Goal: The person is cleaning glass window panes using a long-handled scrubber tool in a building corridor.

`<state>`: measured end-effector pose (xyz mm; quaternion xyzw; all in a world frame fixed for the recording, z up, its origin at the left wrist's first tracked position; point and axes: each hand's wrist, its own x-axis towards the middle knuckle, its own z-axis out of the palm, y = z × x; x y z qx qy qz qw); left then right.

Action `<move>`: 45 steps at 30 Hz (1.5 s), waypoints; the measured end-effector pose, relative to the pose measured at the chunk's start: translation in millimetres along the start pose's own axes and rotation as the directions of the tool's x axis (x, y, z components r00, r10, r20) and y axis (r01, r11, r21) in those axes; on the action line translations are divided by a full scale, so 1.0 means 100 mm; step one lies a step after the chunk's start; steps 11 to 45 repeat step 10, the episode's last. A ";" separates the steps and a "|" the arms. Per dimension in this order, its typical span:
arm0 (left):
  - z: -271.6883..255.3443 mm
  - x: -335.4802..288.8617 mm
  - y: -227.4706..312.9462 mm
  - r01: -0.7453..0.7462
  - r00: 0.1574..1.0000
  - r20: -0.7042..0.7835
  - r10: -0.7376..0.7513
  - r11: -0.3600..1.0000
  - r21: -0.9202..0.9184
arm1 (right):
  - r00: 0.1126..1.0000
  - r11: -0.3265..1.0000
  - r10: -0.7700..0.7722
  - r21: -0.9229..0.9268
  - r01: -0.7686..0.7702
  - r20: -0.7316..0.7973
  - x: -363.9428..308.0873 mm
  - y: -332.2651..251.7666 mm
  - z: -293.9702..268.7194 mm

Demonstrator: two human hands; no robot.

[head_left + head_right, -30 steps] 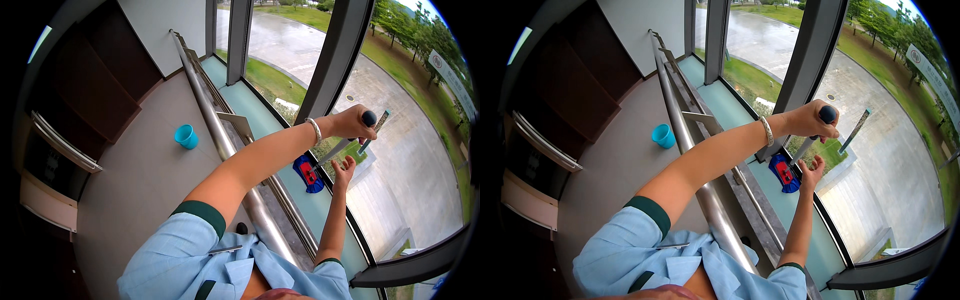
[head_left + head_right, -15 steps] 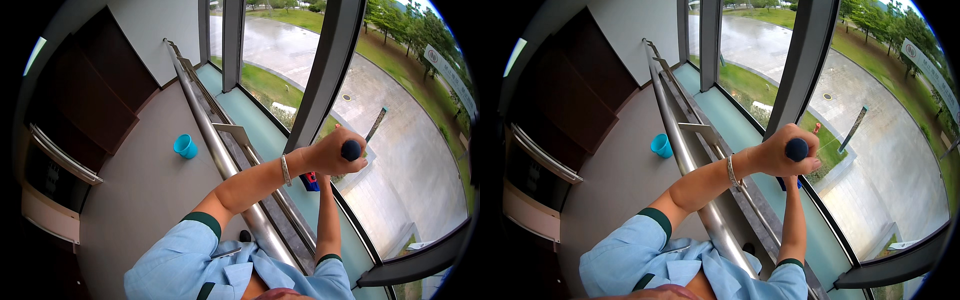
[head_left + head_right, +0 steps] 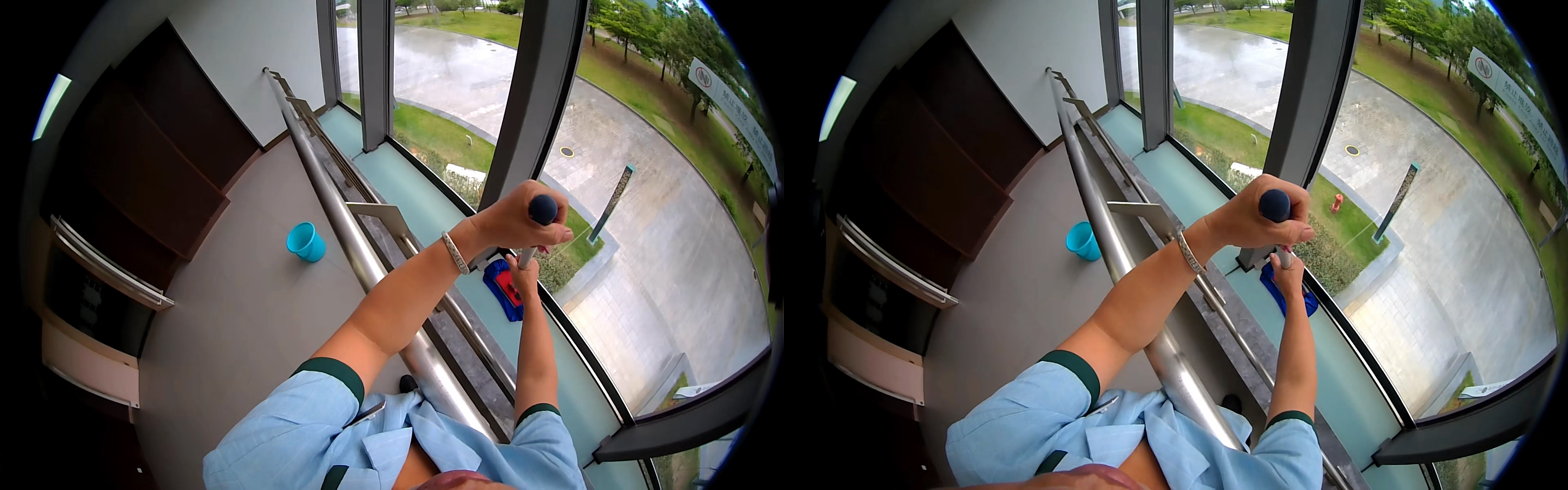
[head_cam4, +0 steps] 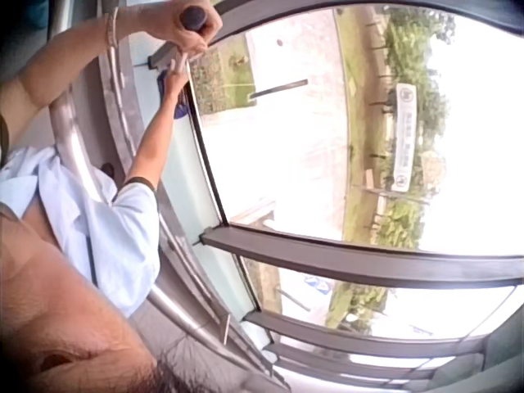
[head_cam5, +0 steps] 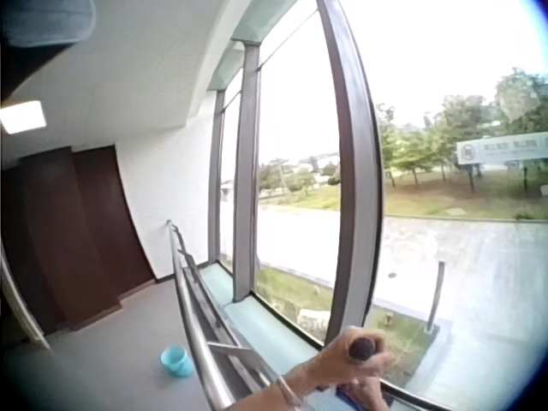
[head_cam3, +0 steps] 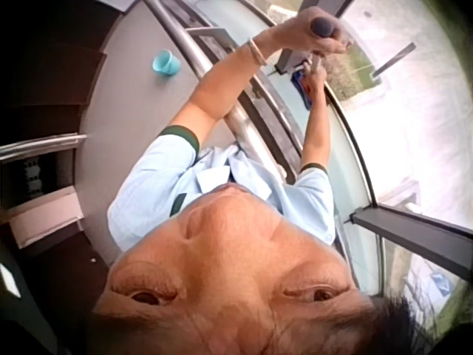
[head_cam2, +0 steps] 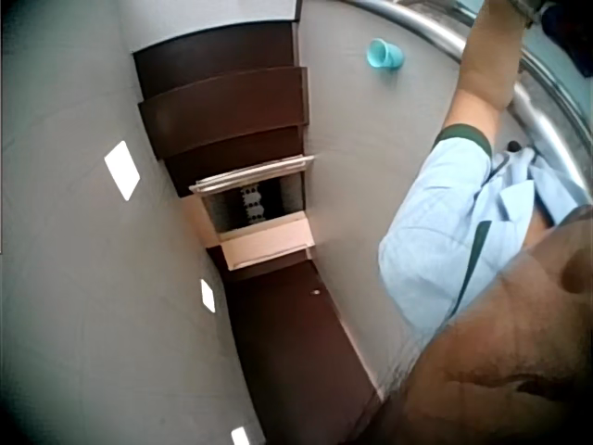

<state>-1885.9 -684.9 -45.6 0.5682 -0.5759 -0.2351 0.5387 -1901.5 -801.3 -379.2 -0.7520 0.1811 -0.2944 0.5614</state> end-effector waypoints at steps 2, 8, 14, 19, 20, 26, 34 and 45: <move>-0.08 0.00 0.01 -0.021 0.999 -0.035 0.017 0.994 -0.105 | 0.998 0.996 0.047 -0.082 -0.043 0.044 -0.07 -0.10 -0.06; -0.10 0.01 0.06 -0.048 0.999 -0.010 0.047 0.987 -0.153 | 0.992 0.993 0.087 -0.086 -0.079 0.094 -0.30 -0.17 -0.26; -0.04 0.02 0.09 -0.051 0.998 0.027 0.057 0.980 -0.190 | 0.988 0.990 0.109 -0.104 -0.097 0.112 -0.38 -0.10 -0.34; -0.04 0.02 0.09 -0.051 0.998 0.027 0.057 0.980 -0.190 | 0.988 0.990 0.109 -0.104 -0.097 0.112 -0.38 -0.10 -0.34; -0.04 0.02 0.09 -0.051 0.998 0.027 0.057 0.980 -0.190 | 0.988 0.990 0.109 -0.104 -0.097 0.112 -0.38 -0.10 -0.34; -0.04 0.02 0.09 -0.051 0.998 0.027 0.057 0.980 -0.190 | 0.988 0.990 0.109 -0.104 -0.097 0.112 -0.38 -0.10 -0.34; -0.04 0.02 0.09 -0.051 0.998 0.027 0.057 0.980 -0.190 | 0.988 0.990 0.109 -0.104 -0.097 0.112 -0.38 -0.10 -0.34; -0.04 0.02 0.09 -0.051 0.998 0.027 0.057 0.980 -0.190 | 0.988 0.990 0.109 -0.104 -0.097 0.112 -0.38 -0.10 -0.34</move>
